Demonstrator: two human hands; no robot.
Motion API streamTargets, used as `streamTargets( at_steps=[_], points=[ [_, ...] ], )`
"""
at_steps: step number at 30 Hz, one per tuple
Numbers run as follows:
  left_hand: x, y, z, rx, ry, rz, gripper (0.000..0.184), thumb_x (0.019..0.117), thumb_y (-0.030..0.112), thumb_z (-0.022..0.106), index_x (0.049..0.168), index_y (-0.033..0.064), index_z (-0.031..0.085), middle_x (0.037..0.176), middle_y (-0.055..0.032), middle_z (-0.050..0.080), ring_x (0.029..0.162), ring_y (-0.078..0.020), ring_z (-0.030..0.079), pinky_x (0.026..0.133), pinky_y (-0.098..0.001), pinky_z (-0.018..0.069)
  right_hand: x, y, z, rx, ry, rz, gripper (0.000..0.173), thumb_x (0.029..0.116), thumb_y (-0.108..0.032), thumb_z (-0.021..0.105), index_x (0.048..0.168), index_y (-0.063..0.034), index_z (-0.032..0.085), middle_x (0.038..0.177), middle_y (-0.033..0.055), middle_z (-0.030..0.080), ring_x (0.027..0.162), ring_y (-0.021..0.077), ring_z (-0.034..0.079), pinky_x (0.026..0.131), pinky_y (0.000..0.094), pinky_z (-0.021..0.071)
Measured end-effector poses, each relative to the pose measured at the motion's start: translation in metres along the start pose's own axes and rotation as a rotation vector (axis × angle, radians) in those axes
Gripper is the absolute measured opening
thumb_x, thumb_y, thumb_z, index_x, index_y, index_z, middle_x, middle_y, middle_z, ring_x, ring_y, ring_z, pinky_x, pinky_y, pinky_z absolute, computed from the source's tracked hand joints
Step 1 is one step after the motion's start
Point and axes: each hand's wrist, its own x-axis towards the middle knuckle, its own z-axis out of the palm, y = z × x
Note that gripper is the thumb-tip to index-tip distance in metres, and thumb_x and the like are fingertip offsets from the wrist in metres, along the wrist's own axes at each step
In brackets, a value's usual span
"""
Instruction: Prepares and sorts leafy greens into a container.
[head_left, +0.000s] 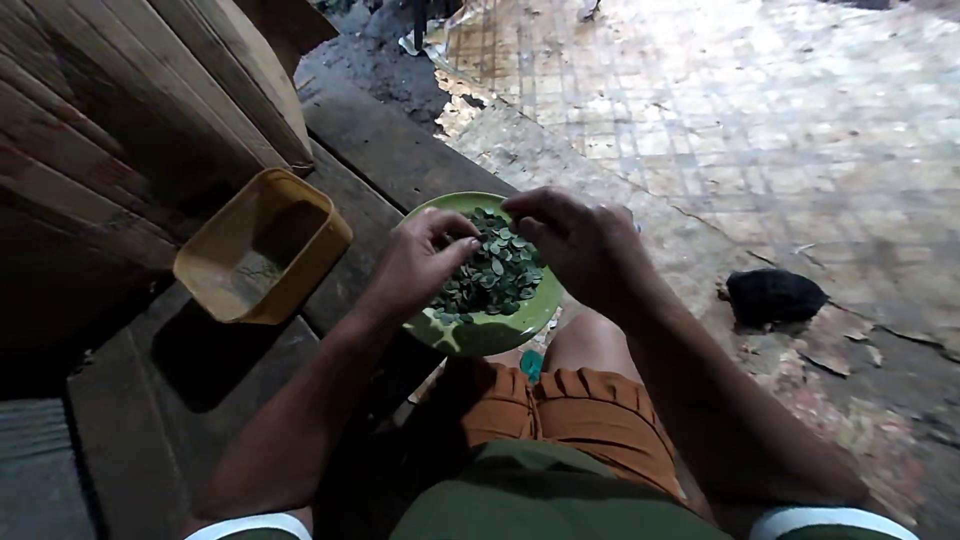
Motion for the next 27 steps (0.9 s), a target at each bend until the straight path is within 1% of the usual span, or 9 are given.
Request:
streamTargets(
  at_steps=[2,4,10,13,15,18,21,24,27],
  points=[
    [-0.003,0.001,-0.004,-0.232,0.051,-0.110,0.007,0.0968,0.010,0.067,0.103,0.0075,0.070,0.092,0.0029,0.069,0.079,-0.0023,0.064,0.073,-0.0202,0.0548,-0.001,-0.002,0.007,0.049,-0.069,-0.015,0.021,0.1016,-0.014,0.061,0.118,-0.0104,0.073,0.109,0.0050,0.073,0.097,0.0110,0.071,0.087,0.0307,0.0597],
    [-0.006,0.002,-0.004,-0.390,0.088,-0.179,0.005,0.0971,0.006,0.066,0.102,0.0068,0.068,0.084,0.0045,0.067,0.074,-0.0011,0.062,0.069,-0.0178,0.0532,-0.002,-0.003,0.014,0.080,-0.085,-0.001,0.021,0.1001,-0.016,0.063,0.117,-0.0107,0.074,0.108,0.0052,0.073,0.097,0.0137,0.070,0.087,0.0347,0.0578],
    [-0.007,0.005,-0.002,-0.581,0.098,-0.283,0.007,0.0989,0.007,0.064,0.102,0.0069,0.071,0.085,0.0025,0.069,0.072,-0.0037,0.062,0.066,-0.0179,0.0522,-0.001,-0.003,0.027,0.225,0.002,0.043,0.019,0.0995,-0.020,0.065,0.112,-0.0087,0.074,0.106,0.0022,0.071,0.098,0.0072,0.067,0.089,0.0280,0.0559],
    [-0.008,0.010,0.001,-0.593,0.118,-0.325,0.009,0.0991,0.006,0.064,0.101,0.0062,0.073,0.085,0.0020,0.071,0.072,-0.0037,0.064,0.066,-0.0186,0.0539,-0.001,-0.002,0.033,0.258,0.058,0.070,0.016,0.0994,-0.021,0.065,0.107,-0.0105,0.075,0.102,-0.0005,0.071,0.097,0.0037,0.066,0.088,0.0250,0.0542],
    [-0.008,0.010,0.001,-0.587,0.114,-0.342,0.010,0.0991,0.007,0.064,0.102,0.0054,0.073,0.085,0.0010,0.071,0.072,-0.0045,0.065,0.067,-0.0196,0.0548,-0.001,0.001,0.036,0.237,0.075,0.076,0.016,0.0999,-0.021,0.065,0.105,-0.0096,0.075,0.100,0.0005,0.071,0.096,0.0049,0.066,0.088,0.0266,0.0545],
    [-0.009,0.012,-0.002,-0.580,0.104,-0.367,0.012,0.1007,0.010,0.063,0.104,0.0049,0.073,0.086,-0.0001,0.072,0.073,-0.0059,0.066,0.068,-0.0206,0.0561,-0.002,0.006,0.035,0.242,0.055,0.106,0.018,0.1005,-0.022,0.064,0.105,-0.0077,0.074,0.100,0.0017,0.072,0.094,0.0060,0.067,0.087,0.0284,0.0551],
    [-0.009,0.013,-0.006,-0.583,0.097,-0.382,0.014,0.1025,0.010,0.060,0.106,0.0044,0.072,0.086,-0.0010,0.073,0.072,-0.0069,0.067,0.068,-0.0217,0.0575,-0.001,0.015,0.031,0.290,0.046,0.108,0.020,0.1003,-0.024,0.064,0.104,-0.0072,0.073,0.098,0.0000,0.073,0.094,0.0020,0.068,0.089,0.0248,0.0565],
    [-0.008,0.013,-0.009,-0.559,0.072,-0.368,0.016,0.1039,0.009,0.057,0.108,0.0031,0.071,0.089,-0.0017,0.074,0.074,-0.0074,0.069,0.069,-0.0228,0.0587,-0.001,0.017,0.027,0.268,0.027,0.104,0.019,0.0997,-0.025,0.064,0.103,-0.0079,0.073,0.098,-0.0001,0.072,0.093,0.0013,0.067,0.088,0.0241,0.0553],
    [-0.010,0.010,-0.012,-0.398,0.036,-0.290,0.018,0.1038,0.008,0.056,0.113,0.0029,0.071,0.093,-0.0011,0.073,0.080,-0.0064,0.069,0.074,-0.0231,0.0590,-0.001,0.015,0.021,0.160,-0.069,0.049,0.016,0.1003,-0.019,0.064,0.108,-0.0103,0.075,0.105,0.0022,0.072,0.100,0.0077,0.067,0.092,0.0299,0.0548]
  ],
)
